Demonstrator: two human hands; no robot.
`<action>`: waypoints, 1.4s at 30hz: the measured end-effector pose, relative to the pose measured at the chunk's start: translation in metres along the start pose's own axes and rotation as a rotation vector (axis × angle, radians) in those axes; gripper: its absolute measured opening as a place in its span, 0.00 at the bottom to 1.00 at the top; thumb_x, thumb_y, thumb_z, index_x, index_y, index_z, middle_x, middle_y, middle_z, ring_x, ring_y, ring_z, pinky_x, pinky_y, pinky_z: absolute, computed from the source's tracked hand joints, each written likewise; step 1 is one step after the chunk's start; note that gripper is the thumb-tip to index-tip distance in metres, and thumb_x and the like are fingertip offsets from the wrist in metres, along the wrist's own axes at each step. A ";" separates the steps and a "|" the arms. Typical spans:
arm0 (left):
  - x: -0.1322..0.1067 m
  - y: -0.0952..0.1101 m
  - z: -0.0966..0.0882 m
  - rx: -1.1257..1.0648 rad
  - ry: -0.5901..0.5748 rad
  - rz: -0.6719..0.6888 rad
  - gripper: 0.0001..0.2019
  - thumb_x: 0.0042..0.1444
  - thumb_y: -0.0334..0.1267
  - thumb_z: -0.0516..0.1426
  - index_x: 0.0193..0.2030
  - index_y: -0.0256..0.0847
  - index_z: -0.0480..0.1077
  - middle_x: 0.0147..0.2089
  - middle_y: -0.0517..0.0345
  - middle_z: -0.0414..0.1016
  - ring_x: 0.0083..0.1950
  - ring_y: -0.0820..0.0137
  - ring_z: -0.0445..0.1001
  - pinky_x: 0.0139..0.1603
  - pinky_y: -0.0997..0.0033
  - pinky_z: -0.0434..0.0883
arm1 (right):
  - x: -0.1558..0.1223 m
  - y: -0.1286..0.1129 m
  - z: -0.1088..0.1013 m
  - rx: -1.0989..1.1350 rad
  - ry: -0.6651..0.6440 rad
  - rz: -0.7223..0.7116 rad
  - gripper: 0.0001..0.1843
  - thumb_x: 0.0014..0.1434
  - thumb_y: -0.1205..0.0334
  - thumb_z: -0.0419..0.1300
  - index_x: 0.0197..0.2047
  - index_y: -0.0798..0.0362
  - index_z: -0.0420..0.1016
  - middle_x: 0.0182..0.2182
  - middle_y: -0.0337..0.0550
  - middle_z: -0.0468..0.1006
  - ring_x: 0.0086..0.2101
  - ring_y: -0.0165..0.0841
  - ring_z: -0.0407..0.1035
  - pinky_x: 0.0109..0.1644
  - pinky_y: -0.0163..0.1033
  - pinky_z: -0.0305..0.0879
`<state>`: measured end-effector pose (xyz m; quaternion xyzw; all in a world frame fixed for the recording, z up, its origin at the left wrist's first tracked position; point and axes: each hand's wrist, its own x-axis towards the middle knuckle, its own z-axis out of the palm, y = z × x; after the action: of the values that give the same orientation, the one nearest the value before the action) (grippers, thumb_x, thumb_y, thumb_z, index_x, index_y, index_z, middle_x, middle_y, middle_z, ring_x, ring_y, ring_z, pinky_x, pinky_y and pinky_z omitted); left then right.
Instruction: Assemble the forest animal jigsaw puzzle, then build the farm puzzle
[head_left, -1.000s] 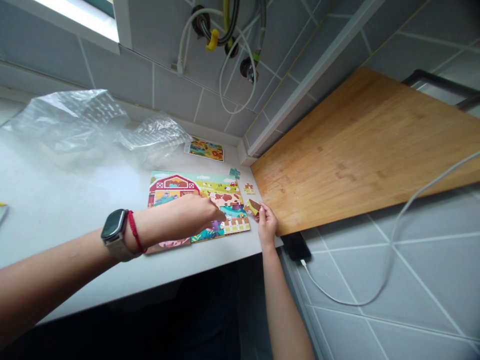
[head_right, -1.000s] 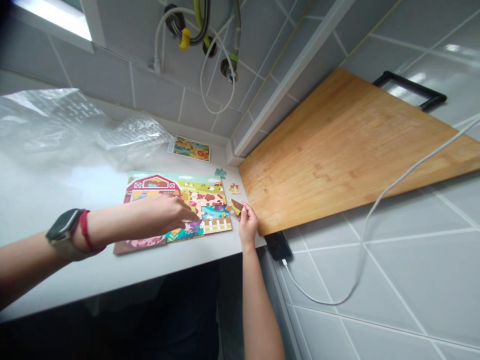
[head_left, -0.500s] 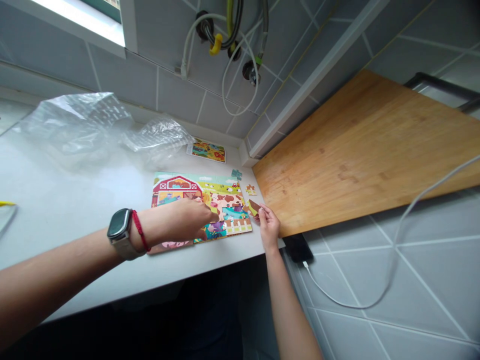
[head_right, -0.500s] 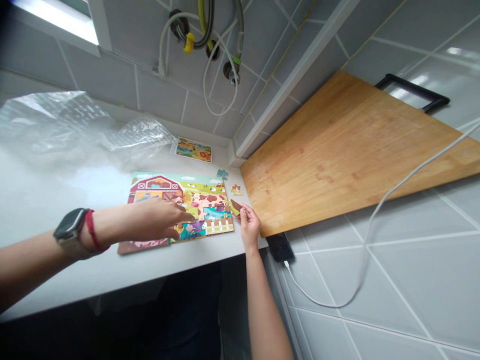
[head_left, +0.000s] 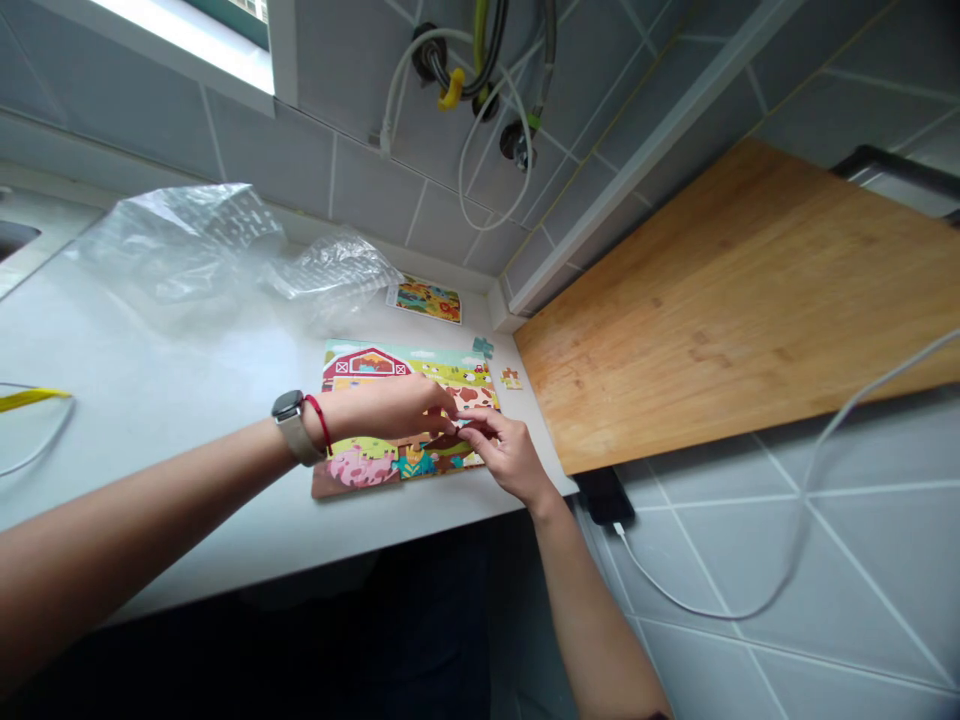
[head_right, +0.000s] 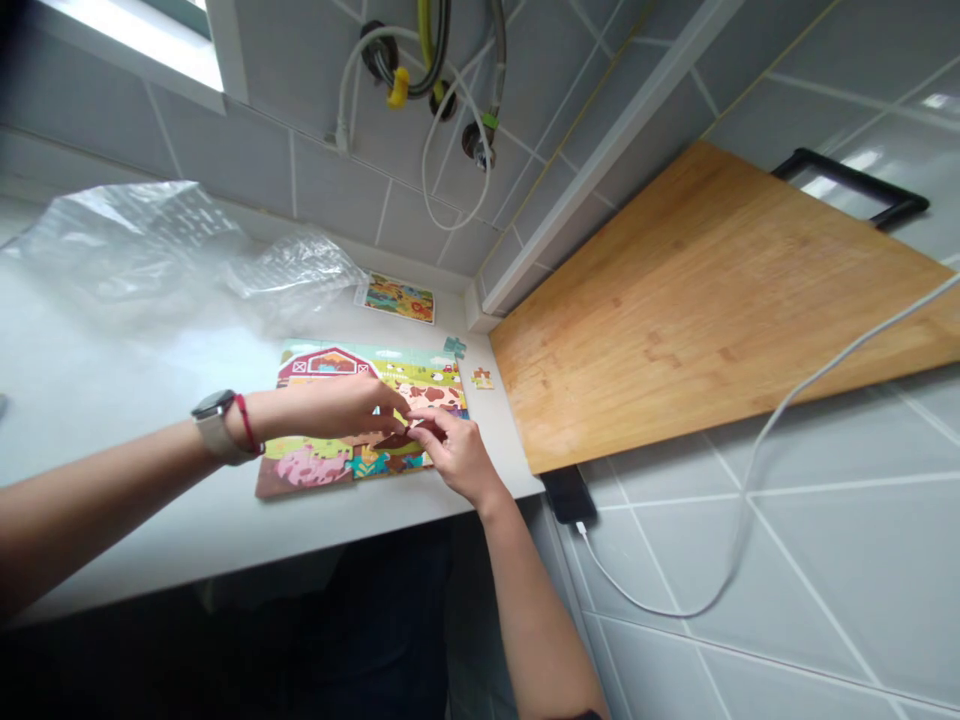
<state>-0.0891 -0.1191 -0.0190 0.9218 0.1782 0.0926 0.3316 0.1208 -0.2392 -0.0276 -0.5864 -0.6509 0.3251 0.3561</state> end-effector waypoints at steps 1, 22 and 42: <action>0.001 -0.004 -0.002 -0.080 -0.019 0.001 0.10 0.66 0.36 0.58 0.43 0.44 0.82 0.37 0.57 0.85 0.34 0.70 0.80 0.33 0.75 0.68 | 0.001 -0.001 0.002 0.009 0.001 -0.004 0.14 0.66 0.53 0.66 0.52 0.46 0.84 0.41 0.42 0.88 0.41 0.39 0.83 0.45 0.41 0.79; -0.002 -0.009 -0.021 -0.291 0.107 -0.077 0.11 0.64 0.41 0.56 0.35 0.38 0.78 0.32 0.57 0.82 0.29 0.73 0.74 0.30 0.75 0.65 | -0.017 0.002 0.035 0.456 0.356 0.267 0.27 0.56 0.48 0.75 0.53 0.55 0.82 0.38 0.47 0.88 0.35 0.40 0.84 0.45 0.48 0.85; -0.003 -0.014 -0.020 -0.129 0.201 -0.231 0.11 0.63 0.38 0.56 0.45 0.41 0.80 0.37 0.54 0.83 0.32 0.69 0.77 0.33 0.70 0.67 | -0.027 0.011 0.025 0.203 0.403 0.033 0.37 0.59 0.54 0.74 0.69 0.49 0.72 0.35 0.41 0.83 0.37 0.34 0.79 0.46 0.41 0.80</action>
<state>-0.1015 -0.0985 -0.0128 0.8580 0.3089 0.1568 0.3792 0.1075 -0.2646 -0.0526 -0.6113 -0.5208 0.2710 0.5306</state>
